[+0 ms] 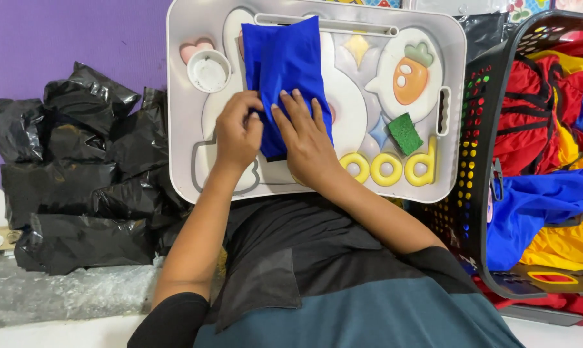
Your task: Folding a blue fabric cover and cleaning it by repeatedly wiping it with a sponge on a tray.
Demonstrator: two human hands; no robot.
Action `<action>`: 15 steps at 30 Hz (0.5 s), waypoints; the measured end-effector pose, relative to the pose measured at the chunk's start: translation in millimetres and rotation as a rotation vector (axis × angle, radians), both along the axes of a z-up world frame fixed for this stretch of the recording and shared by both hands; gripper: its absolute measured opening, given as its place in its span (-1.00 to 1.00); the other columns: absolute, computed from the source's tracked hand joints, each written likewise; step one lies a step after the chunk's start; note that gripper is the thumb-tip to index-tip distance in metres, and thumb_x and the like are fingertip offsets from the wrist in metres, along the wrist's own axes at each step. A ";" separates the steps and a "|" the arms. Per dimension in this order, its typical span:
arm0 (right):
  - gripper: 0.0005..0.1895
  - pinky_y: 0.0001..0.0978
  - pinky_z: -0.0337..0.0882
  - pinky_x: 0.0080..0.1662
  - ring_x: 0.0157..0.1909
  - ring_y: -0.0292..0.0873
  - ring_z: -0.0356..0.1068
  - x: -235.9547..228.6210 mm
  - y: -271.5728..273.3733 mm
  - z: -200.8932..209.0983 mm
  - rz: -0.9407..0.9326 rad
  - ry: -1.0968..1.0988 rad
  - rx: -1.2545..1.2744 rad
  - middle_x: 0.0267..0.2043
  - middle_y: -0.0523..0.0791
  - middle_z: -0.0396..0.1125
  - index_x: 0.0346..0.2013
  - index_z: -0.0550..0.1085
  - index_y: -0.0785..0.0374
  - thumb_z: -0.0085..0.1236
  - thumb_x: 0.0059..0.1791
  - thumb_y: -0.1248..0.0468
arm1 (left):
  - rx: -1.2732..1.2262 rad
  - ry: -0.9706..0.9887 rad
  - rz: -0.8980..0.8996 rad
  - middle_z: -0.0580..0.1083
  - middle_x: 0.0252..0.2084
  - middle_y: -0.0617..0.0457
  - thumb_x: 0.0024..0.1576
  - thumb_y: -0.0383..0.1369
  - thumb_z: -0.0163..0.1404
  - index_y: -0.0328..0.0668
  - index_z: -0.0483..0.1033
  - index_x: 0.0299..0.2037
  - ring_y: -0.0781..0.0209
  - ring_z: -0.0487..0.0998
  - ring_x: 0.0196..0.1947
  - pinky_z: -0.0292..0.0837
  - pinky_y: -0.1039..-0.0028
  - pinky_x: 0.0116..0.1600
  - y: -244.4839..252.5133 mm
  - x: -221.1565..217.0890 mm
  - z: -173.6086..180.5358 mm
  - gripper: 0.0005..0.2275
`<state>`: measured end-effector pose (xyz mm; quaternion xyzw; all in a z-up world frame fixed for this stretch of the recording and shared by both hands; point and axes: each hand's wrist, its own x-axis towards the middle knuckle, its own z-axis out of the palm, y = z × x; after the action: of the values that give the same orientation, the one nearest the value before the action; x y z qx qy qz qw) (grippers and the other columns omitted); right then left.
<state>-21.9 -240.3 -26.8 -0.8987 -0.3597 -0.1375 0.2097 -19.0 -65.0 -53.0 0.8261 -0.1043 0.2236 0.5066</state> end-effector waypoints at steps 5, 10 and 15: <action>-0.15 0.31 -0.26 0.45 0.54 0.31 -0.02 1.5 11.0 -4.0 0.004 0.125 0.127 0.46 0.21 0.08 0.43 0.19 0.34 0.19 -0.17 0.46 | -0.268 0.294 0.129 0.55 -0.11 -0.10 0.35 -0.24 -0.03 0.00 0.24 0.29 0.03 0.69 -0.25 0.58 0.34 -0.15 3.4 7.5 5.6 -0.66; -0.14 0.52 -0.30 0.46 0.62 0.39 -0.21 3.9 9.1 -4.2 0.076 0.288 0.067 0.57 0.22 -0.14 0.46 0.06 0.28 0.07 -0.12 0.21 | 0.195 0.495 0.085 0.55 -0.07 0.00 0.29 -0.03 -0.10 -0.05 0.23 0.33 -0.09 0.60 -0.08 0.44 0.13 -0.07 13.8 59.7 50.9 -0.52; -0.17 0.41 -0.50 0.50 0.66 0.34 -0.37 5.0 0.6 0.6 0.170 0.464 0.155 0.62 0.17 -0.25 0.51 0.00 0.22 -0.13 -0.09 0.36 | 0.327 0.663 -0.043 0.53 0.14 0.03 0.24 -0.04 -0.06 0.02 0.39 0.25 -0.05 0.52 0.11 0.40 0.12 0.01 23.8 99.0 48.6 -0.58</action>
<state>-16.9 -239.6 -26.2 -0.8539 -0.3648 0.0631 0.3658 80.1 -41.1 -4.4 0.9214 0.0137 -0.0864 0.3787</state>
